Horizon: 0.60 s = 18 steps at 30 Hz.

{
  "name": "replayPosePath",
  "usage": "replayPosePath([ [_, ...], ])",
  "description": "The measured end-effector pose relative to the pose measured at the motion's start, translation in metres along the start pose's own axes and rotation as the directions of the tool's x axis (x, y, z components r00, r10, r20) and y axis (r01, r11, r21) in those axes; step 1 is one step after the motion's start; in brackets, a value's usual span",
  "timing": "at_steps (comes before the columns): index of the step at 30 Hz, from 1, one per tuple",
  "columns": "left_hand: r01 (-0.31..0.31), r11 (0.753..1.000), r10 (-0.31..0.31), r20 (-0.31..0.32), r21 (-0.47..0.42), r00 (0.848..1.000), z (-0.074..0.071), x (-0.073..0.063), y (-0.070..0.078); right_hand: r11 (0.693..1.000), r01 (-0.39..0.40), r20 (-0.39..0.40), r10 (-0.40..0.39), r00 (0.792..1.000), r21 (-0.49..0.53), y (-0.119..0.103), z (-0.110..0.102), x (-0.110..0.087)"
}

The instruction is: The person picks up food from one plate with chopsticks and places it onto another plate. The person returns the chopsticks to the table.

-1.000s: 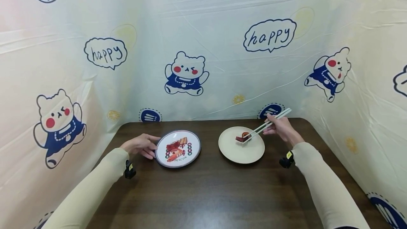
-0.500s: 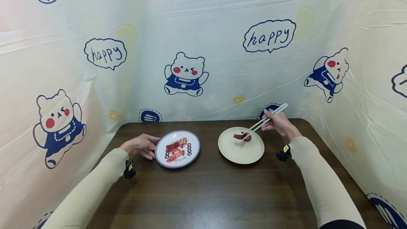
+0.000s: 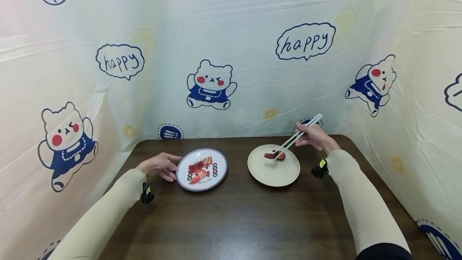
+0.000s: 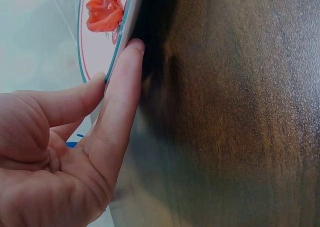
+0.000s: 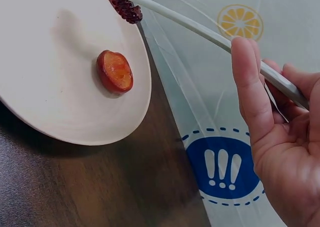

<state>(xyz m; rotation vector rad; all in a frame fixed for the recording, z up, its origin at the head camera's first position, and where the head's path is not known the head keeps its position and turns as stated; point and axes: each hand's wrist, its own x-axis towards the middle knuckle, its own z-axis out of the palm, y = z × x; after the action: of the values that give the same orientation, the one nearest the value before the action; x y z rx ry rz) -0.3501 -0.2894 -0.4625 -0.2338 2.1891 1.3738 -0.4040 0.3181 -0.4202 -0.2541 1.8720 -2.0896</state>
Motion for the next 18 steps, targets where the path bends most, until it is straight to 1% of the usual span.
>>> replayPosePath([
  [3, 0.002, 1.0, -0.002, -0.001, 0.003, 1.0, -0.0003, -0.0012, 0.0003, 1.0, -0.002, 0.013, 0.002, 1.0, 0.002, -0.0014, 0.0011, 0.0016],
  [9, 0.004, 1.0, -0.004, 0.0, 0.004, 1.0, -0.0007, -0.0008, 0.0011, 1.0, -0.004, 0.001, 0.004, 1.0, -0.019, -0.0057, 0.0053, 0.0034],
  [13, 0.007, 1.0, -0.007, 0.004, 0.002, 1.0, -0.0001, -0.0015, 0.0003, 0.999, 0.004, 0.019, -0.003, 1.0, -0.041, -0.0057, 0.0072, 0.0047],
  [18, 0.002, 1.0, -0.002, 0.002, 0.001, 1.0, 0.0002, -0.0023, 0.0012, 0.999, -0.004, 0.018, 0.004, 1.0, -0.042, -0.0051, 0.0095, 0.0074],
])
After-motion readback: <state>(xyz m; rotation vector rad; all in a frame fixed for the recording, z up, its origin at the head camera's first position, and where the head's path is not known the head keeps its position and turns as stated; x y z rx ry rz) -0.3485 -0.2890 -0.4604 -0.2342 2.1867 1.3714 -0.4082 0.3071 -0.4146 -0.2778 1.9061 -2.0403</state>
